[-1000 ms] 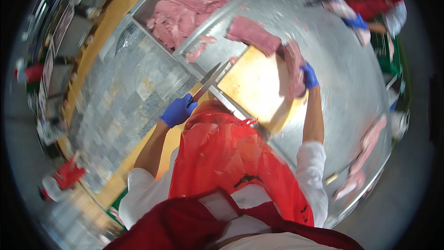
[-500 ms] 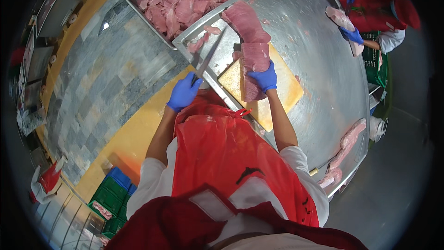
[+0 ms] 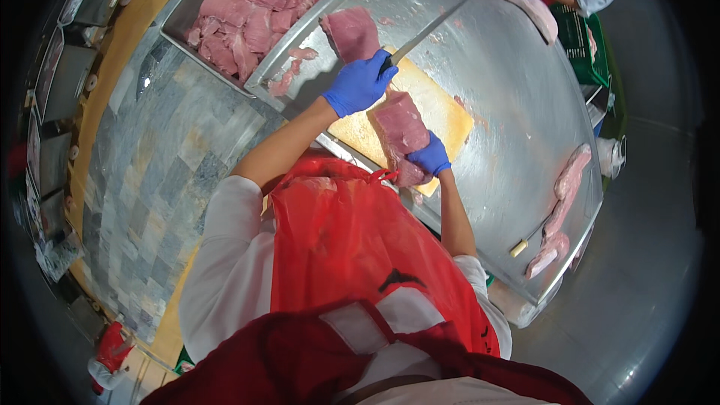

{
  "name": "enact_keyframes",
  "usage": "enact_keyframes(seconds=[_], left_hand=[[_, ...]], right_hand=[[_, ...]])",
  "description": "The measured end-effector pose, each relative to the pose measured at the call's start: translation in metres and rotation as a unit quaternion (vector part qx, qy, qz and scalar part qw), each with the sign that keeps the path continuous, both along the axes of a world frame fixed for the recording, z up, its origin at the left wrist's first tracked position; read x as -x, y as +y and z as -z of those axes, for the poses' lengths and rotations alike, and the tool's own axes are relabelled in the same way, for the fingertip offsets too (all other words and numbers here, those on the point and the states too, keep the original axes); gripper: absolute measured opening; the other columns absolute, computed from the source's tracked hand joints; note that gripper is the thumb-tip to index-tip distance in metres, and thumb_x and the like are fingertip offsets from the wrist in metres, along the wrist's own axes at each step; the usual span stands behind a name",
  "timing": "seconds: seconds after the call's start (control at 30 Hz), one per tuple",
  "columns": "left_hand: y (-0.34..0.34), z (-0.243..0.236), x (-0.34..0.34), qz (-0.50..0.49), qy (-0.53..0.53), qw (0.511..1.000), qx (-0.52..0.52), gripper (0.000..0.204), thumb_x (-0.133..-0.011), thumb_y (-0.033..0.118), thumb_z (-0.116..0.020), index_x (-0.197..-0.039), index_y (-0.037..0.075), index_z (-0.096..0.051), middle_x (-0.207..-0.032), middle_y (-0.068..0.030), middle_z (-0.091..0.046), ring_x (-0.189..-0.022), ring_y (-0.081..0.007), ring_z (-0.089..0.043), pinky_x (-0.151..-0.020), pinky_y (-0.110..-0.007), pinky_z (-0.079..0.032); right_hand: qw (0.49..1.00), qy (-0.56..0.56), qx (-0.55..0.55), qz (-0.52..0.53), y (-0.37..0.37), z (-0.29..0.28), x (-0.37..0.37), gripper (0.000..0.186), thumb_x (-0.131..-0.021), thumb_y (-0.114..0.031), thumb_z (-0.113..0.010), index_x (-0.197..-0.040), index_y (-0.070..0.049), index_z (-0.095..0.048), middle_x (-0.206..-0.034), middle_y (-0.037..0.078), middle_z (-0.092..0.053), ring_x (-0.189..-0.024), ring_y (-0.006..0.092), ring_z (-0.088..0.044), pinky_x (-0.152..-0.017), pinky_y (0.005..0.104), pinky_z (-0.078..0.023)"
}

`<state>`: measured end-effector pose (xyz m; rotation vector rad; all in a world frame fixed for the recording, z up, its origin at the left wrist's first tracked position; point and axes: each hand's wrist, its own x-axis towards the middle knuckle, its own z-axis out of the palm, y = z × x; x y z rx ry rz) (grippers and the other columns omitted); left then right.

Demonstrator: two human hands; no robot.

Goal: The person cuts large pieces of raw meat on a yellow cutting board using a knife. They trim fat and separate portions, placing trimmed pieces into a green bin and larger cuts into a metal tray.

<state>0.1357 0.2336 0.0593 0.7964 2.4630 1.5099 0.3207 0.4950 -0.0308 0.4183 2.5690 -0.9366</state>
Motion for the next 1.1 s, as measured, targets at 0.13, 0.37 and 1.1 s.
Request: enact_keyframes(seconds=[0.13, 0.37, 1.1], left_hand=[[-0.04, 0.045, -0.046, 0.097, -0.064, 0.948, 0.296, 0.033, -0.103, 0.032, -0.046, -0.122, 0.006, -0.048, -0.086, -0.0244, -0.067, -0.078, -0.0478, -0.064, -0.069, -0.056, -0.051], [-0.172, -0.028, -0.092, 0.047, -0.13, 0.941, 0.31, 0.03, -0.092, 0.021, -0.06, -0.117, 0.005, -0.056, -0.09, -0.0251, -0.067, -0.082, -0.0473, -0.064, -0.071, -0.055, -0.05], [-0.241, 0.069, -0.201, -0.55, -0.214, 0.806, -0.036, 0.019, -0.098, 0.022, -0.062, -0.093, 0.007, -0.051, -0.061, -0.0018, -0.051, -0.048, -0.0109, -0.05, -0.043, -0.03, -0.04]], right_hand=[[0.999, -0.003, 0.021, 0.048, -0.005, -0.01, -0.001, 0.076, -0.055, -0.039, -0.087, -0.115, 0.0, -0.061, -0.11, 0.023, -0.069, -0.102, 0.039, -0.067, -0.089, 0.0414, -0.054], [0.946, -0.059, 0.289, 0.136, 0.019, 0.001, -0.015, 0.072, -0.062, -0.017, -0.084, -0.126, 0.004, -0.058, -0.111, 0.012, -0.07, -0.099, 0.0217, -0.066, -0.087, 0.0353, -0.055], [0.985, -0.091, 0.141, -0.046, -0.079, 0.02, 0.297, 0.106, -0.06, -0.048, -0.091, -0.133, 0.016, -0.049, -0.12, 0.021, -0.067, -0.101, 0.0291, -0.07, -0.084, 0.0391, -0.058]])
